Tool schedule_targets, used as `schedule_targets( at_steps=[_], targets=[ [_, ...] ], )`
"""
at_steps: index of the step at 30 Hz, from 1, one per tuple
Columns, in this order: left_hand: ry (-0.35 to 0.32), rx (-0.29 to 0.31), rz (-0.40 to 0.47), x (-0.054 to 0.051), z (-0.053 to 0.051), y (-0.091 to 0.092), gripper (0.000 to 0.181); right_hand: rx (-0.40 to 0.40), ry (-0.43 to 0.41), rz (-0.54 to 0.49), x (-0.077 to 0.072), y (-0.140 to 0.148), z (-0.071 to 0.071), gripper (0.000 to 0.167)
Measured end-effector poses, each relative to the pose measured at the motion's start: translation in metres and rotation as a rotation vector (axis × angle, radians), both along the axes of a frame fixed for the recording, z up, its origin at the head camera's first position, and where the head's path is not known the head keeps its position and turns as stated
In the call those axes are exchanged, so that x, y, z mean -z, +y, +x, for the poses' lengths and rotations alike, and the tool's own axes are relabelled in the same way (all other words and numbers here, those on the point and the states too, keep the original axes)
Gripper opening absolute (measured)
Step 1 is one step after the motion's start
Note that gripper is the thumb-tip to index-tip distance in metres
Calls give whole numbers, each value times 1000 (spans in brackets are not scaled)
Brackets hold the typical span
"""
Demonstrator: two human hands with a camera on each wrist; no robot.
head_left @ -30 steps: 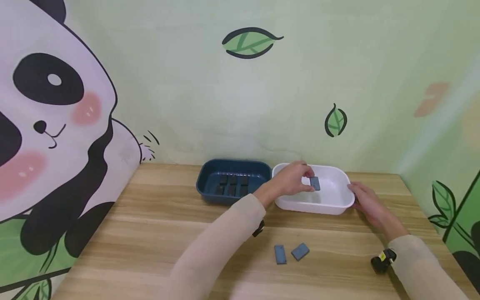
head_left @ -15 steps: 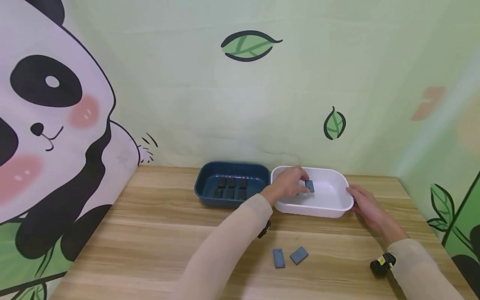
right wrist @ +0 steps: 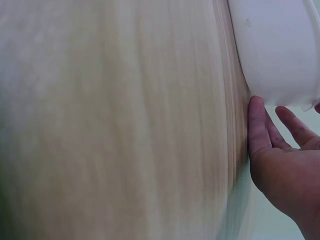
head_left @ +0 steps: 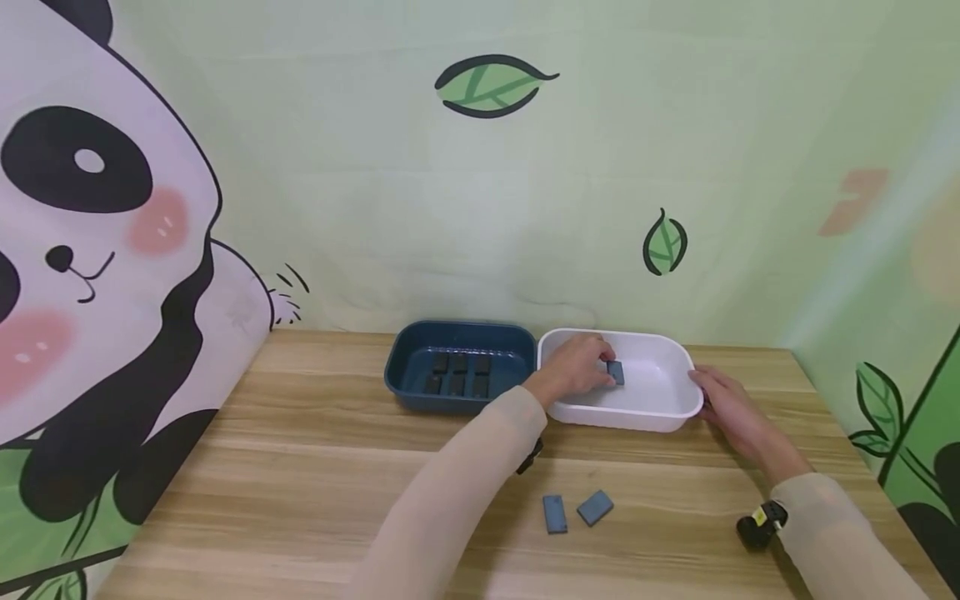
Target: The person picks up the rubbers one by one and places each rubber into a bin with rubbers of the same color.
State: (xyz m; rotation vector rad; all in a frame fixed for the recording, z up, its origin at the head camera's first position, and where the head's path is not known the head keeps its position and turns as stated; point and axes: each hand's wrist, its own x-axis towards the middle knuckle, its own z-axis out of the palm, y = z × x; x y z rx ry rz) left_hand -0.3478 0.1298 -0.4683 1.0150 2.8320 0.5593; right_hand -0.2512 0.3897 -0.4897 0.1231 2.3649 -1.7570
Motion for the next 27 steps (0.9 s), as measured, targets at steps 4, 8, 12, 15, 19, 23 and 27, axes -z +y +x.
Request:
schedule_targets(
  at_steps=[4, 8, 12, 15, 19, 23, 27],
  targets=[
    [-7, -28, -7, 3, -1, 2, 38, -7, 1, -6, -2, -1, 0, 74],
    [-13, -50, -12, 7, -2, 4, 38, -10, 1, -12, -2, -1, 0, 75],
    [6, -45, -37, 11, -2, 6, 38, -7, 5, -11, 0, 0, 1, 73],
    [8, -56, -45, 15, -2, 7, 38, -9, 13, -10, 2, 0, 1, 73],
    [9, -68, -49, 18, -3, 8, 38, -5, 23, -13, 2, 0, 1, 73],
    [12, -49, -76, 15, -1, 7, 41, 2, 26, -14, 1, -1, 2, 72],
    [-28, -37, -46, 5, 2, 2, 45, 1, 18, -7, 0, 0, 1, 74]
  ],
)
